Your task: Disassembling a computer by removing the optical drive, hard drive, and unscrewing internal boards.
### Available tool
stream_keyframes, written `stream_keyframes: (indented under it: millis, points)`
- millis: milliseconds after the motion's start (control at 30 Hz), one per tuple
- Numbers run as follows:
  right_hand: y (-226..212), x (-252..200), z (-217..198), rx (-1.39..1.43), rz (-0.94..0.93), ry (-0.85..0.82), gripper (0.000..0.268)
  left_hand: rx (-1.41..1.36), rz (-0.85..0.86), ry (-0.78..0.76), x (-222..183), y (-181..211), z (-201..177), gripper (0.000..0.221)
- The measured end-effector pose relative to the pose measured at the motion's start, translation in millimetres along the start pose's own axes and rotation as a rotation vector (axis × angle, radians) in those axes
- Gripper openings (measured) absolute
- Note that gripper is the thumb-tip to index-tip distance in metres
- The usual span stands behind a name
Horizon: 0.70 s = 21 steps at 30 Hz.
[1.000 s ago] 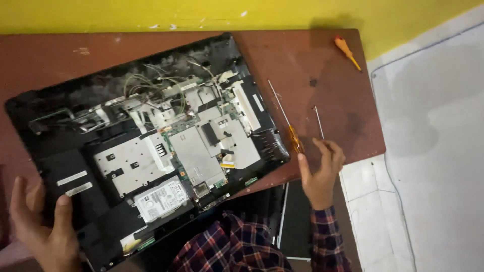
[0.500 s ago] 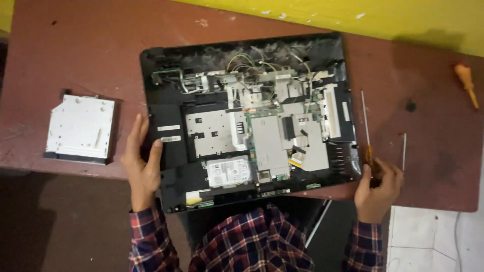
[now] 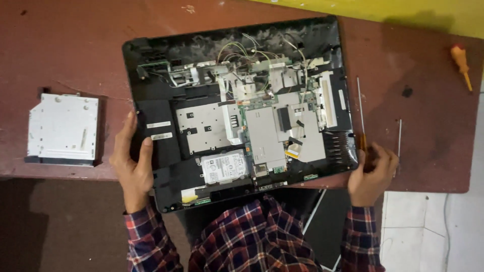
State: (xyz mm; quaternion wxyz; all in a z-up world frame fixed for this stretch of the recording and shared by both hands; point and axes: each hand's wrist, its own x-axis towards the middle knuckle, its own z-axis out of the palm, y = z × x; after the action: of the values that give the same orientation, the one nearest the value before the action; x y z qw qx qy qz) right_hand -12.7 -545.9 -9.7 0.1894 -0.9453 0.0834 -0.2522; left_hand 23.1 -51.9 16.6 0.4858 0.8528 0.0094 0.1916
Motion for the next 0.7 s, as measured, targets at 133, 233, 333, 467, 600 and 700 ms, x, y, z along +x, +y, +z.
stream_keyframes:
  millis: [133, 233, 333, 467, 600, 700]
  points:
    - [17.1, -5.3, 10.5, -0.029, -0.038, 0.096, 0.029, -0.045, 0.004, 0.072, -1.9, -9.8, 1.7, 0.053]
    - [14.1, -2.4, 6.9, -0.072, -0.039, 0.11, 0.027, -0.051, 0.044, 0.043, -2.9, -9.2, 2.4, 0.051]
    - [6.5, -0.6, 3.1, -0.055, 0.02, -0.016, 0.027, -0.027, 0.038, -0.017, -5.3, -6.5, 0.6, 0.046]
    - [-1.8, 2.7, 0.9, -0.043, 0.003, 0.022, 0.026, -0.015, 0.027, 0.014, -8.3, -11.5, 2.0, 0.047]
    - [-8.7, 6.8, -1.4, 0.039, 0.06, -0.009, 0.032, -0.052, -0.036, 0.016, -7.5, -3.9, 2.4, 0.048]
    - [-4.3, 5.3, -1.6, -0.002, 0.048, -0.04, 0.029, -0.043, 0.006, 0.01, -3.8, 7.9, 4.0, 0.05]
